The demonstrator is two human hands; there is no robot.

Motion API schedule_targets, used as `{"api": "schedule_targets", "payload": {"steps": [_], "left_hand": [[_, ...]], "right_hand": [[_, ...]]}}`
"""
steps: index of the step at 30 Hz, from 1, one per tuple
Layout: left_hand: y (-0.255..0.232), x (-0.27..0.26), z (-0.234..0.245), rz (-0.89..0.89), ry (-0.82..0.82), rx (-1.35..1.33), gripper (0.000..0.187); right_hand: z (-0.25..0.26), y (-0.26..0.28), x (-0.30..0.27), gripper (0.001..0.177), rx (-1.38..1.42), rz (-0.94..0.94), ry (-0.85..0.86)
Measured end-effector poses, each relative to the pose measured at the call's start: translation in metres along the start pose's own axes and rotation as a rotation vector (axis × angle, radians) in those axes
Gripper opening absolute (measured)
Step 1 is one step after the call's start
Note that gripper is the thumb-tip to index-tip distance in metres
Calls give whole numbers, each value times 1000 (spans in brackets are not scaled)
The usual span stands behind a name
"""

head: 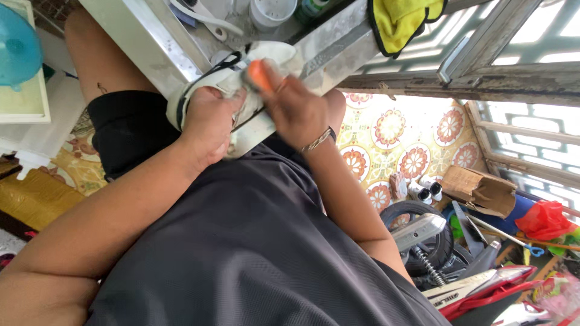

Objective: The person scrubs a white sneaker with an orange brush and rinses it under a running tap. They repeatedly scrub the upper, laces, and sole, then rinse the shoe and continue scrubbing.

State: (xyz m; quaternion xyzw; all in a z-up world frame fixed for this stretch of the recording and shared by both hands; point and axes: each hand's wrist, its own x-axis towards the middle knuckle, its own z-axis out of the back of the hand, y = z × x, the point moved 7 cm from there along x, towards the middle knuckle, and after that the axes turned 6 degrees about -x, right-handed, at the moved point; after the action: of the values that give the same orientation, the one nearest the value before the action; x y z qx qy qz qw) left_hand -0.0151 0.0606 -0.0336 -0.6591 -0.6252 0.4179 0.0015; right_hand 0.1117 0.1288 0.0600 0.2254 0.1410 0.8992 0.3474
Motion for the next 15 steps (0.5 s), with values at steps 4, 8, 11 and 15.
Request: {"api": "schedule_targets", "payload": {"steps": [4, 8, 11, 15], "left_hand": [[-1, -2, -6, 6, 4, -61, 22], [-7, -3, -6, -29, 39, -84, 26], [-9, -4, -8, 1, 4, -107, 26], [-11, -3, -8, -7, 11, -175, 33]], "right_hand": [[11, -9, 1, 48, -160, -74, 36], [5, 3, 0, 49, -39, -2, 31], [14, -13, 5, 50, -100, -88, -13], [9, 24, -15, 54, -10, 99, 63]]}}
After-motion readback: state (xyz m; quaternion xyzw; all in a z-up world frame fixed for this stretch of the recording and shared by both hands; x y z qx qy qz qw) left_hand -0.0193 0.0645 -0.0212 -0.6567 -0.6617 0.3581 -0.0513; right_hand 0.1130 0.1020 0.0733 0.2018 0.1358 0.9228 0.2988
